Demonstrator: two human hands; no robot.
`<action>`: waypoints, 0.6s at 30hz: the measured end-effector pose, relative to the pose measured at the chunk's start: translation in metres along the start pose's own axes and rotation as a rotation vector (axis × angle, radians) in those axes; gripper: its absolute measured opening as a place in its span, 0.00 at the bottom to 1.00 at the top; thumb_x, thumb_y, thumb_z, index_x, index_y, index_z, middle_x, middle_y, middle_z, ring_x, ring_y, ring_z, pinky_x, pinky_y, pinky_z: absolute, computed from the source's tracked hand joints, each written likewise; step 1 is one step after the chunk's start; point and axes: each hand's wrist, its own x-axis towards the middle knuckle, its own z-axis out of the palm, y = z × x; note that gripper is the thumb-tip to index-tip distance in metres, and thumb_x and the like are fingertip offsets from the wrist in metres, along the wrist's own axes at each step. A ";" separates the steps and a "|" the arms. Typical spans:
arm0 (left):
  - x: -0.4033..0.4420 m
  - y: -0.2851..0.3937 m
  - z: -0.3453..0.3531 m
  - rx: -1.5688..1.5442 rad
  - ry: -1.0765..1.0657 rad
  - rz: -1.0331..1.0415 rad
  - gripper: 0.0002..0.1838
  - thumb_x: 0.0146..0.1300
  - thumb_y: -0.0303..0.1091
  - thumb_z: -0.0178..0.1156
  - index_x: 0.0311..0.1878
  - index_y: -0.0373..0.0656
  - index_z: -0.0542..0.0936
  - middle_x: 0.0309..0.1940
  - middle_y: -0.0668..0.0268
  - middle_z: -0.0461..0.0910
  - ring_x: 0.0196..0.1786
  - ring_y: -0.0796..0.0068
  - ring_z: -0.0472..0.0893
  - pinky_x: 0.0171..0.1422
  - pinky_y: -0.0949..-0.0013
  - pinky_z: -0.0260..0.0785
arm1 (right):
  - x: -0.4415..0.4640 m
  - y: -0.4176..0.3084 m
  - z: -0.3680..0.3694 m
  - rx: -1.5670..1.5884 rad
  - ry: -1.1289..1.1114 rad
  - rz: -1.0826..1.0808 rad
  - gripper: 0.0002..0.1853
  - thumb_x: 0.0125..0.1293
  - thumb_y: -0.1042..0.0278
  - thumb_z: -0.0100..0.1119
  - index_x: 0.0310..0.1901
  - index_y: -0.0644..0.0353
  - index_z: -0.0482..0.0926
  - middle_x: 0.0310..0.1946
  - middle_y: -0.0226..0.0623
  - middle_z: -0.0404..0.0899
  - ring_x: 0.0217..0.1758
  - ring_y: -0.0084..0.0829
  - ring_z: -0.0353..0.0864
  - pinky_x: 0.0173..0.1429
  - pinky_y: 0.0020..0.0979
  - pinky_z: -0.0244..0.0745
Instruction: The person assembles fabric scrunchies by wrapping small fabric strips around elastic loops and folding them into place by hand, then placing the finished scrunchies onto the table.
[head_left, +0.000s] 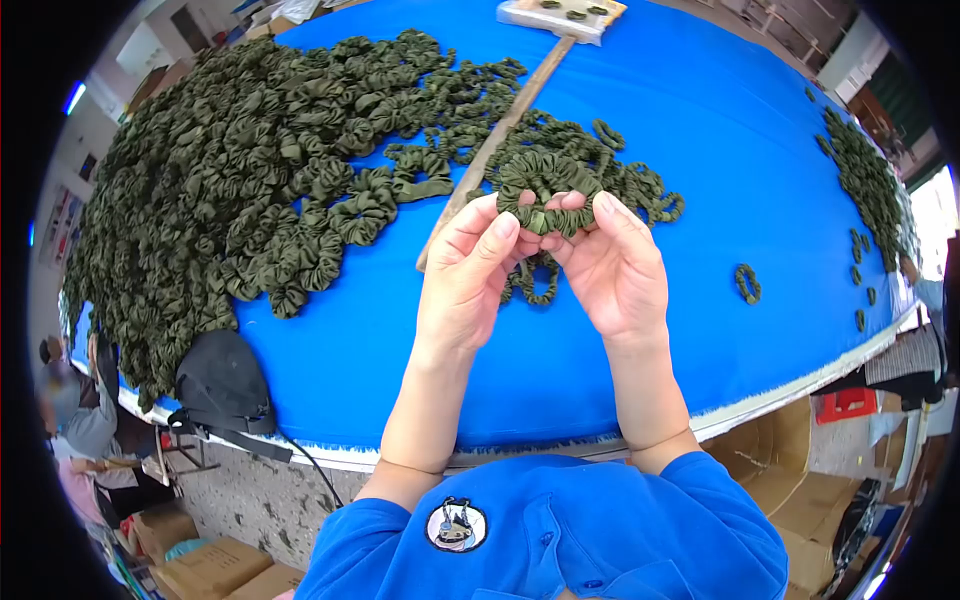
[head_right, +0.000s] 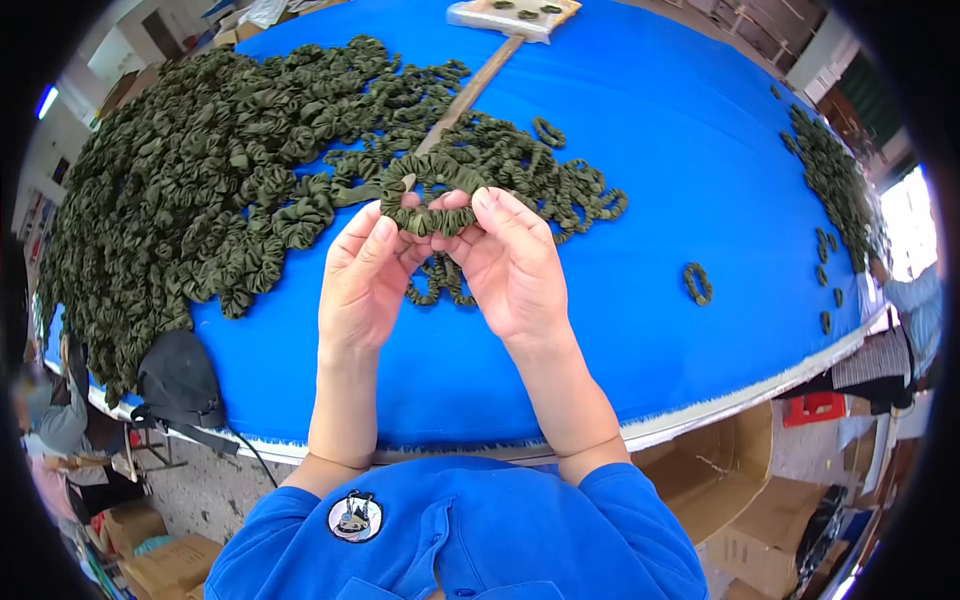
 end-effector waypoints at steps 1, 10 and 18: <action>0.002 -0.001 -0.005 -0.030 -0.001 0.000 0.11 0.64 0.27 0.57 0.49 0.36 0.75 0.42 0.61 0.79 0.39 0.74 0.80 0.48 0.74 0.72 | 0.002 0.003 0.000 0.005 -0.019 0.022 0.07 0.68 0.72 0.49 0.40 0.65 0.76 0.41 0.43 0.78 0.39 0.32 0.78 0.46 0.30 0.75; 0.007 -0.008 -0.014 -0.081 0.045 -0.032 0.09 0.64 0.27 0.57 0.46 0.38 0.75 0.41 0.61 0.79 0.38 0.75 0.80 0.46 0.74 0.74 | 0.007 0.005 -0.007 -0.003 -0.006 0.089 0.08 0.67 0.72 0.50 0.43 0.66 0.76 0.41 0.43 0.79 0.38 0.31 0.79 0.45 0.27 0.75; 0.007 -0.008 -0.010 -0.068 0.105 -0.040 0.08 0.64 0.28 0.57 0.45 0.38 0.75 0.37 0.63 0.80 0.36 0.77 0.80 0.44 0.75 0.73 | 0.008 0.007 -0.002 -0.463 0.162 -0.221 0.07 0.65 0.75 0.54 0.43 0.65 0.76 0.40 0.41 0.78 0.36 0.29 0.78 0.44 0.24 0.73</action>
